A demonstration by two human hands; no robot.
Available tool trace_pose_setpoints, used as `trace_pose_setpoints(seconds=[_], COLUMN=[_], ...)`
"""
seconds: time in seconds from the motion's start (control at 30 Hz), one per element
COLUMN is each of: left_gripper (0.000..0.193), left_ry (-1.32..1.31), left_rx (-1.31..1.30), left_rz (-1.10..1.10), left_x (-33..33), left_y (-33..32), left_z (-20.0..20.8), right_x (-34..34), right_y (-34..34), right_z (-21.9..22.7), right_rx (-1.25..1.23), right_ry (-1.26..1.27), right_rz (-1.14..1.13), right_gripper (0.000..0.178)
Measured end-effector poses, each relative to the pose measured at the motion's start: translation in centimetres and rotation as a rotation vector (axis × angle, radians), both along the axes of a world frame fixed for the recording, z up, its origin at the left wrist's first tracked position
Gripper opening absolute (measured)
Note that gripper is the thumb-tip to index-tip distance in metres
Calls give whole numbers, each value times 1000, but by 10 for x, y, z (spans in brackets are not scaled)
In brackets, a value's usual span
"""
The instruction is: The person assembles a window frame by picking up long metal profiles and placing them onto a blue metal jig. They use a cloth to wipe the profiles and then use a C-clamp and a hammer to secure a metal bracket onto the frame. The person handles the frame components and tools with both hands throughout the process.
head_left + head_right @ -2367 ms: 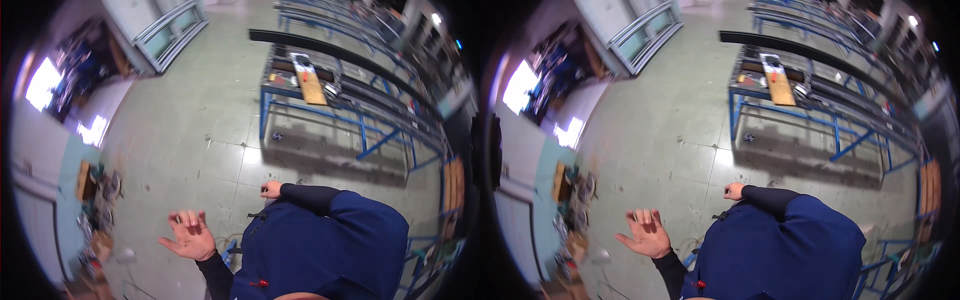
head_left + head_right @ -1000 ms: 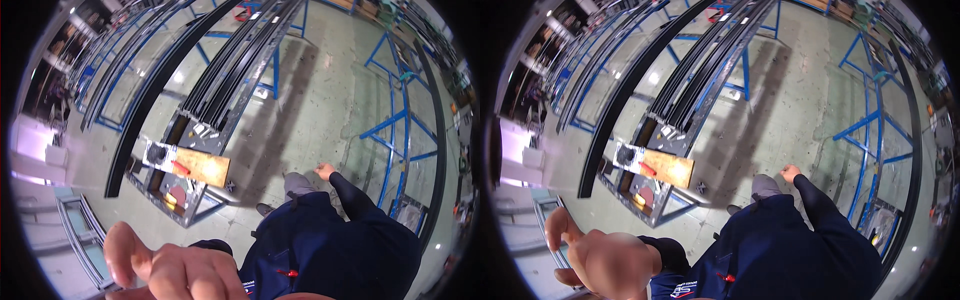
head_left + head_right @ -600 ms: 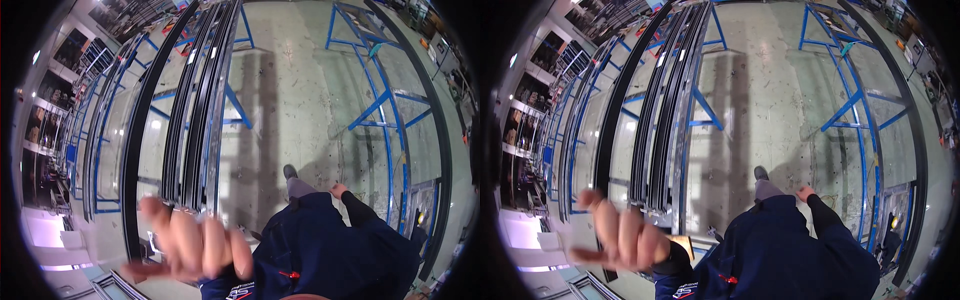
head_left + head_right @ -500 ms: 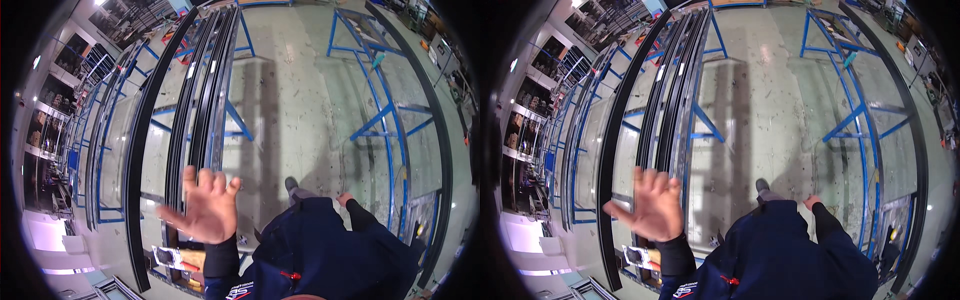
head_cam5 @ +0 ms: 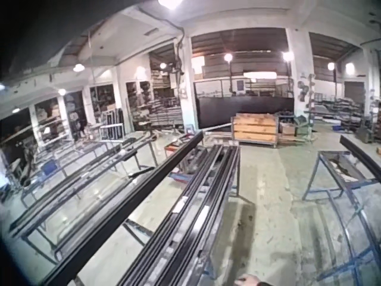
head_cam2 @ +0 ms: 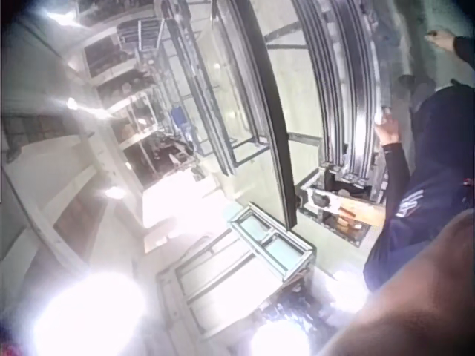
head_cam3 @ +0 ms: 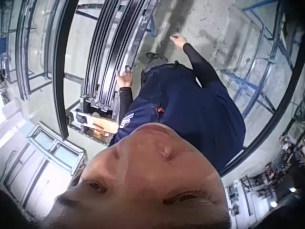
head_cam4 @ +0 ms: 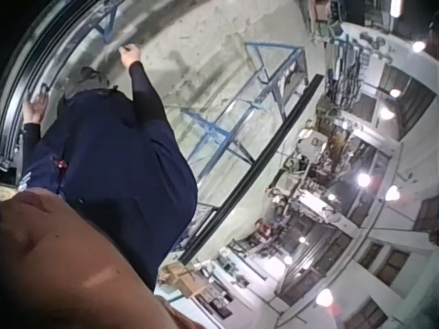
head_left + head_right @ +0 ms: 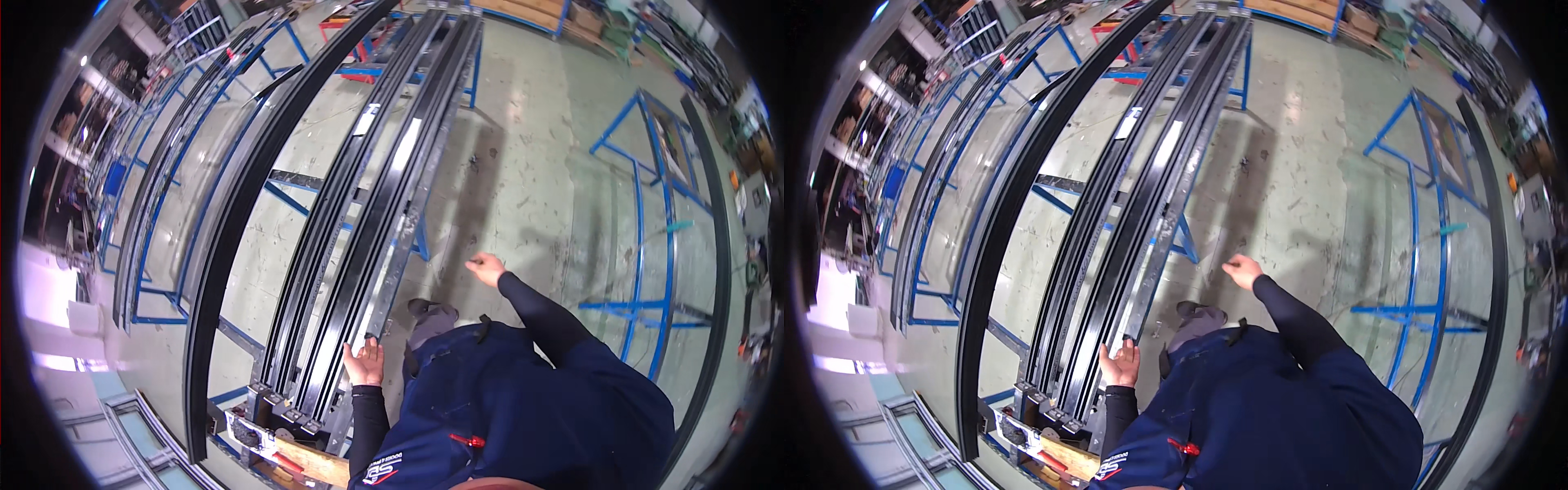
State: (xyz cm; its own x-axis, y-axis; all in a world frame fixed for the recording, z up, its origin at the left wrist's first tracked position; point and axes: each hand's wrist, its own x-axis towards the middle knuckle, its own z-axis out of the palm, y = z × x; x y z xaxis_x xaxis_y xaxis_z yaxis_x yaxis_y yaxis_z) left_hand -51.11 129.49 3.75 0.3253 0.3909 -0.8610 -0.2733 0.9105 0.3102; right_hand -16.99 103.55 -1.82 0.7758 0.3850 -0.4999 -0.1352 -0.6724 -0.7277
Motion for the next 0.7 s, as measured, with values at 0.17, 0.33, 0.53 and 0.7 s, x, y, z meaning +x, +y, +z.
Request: trace_pose_setpoints(seconds=[0.17,0.33,0.53,0.7], left_gripper=[92,63,37,47], left_ry=[19,21,144,431], left_rx=[-62,-149,28,159], left_rz=[109,274,550,781], left_x=[55,55,101,139], left_y=[16,36,34,31], left_z=[-9,-53,-50,-50], right_x=[115,228,380,464], right_y=[117,197,271,333], right_z=[37,95,123,107], right_rx=[47,-75,-183,-206], right_ry=[-193,-438,-900,-786], right_rz=[118,374,875,1399], right_gripper=[48,57,79,82])
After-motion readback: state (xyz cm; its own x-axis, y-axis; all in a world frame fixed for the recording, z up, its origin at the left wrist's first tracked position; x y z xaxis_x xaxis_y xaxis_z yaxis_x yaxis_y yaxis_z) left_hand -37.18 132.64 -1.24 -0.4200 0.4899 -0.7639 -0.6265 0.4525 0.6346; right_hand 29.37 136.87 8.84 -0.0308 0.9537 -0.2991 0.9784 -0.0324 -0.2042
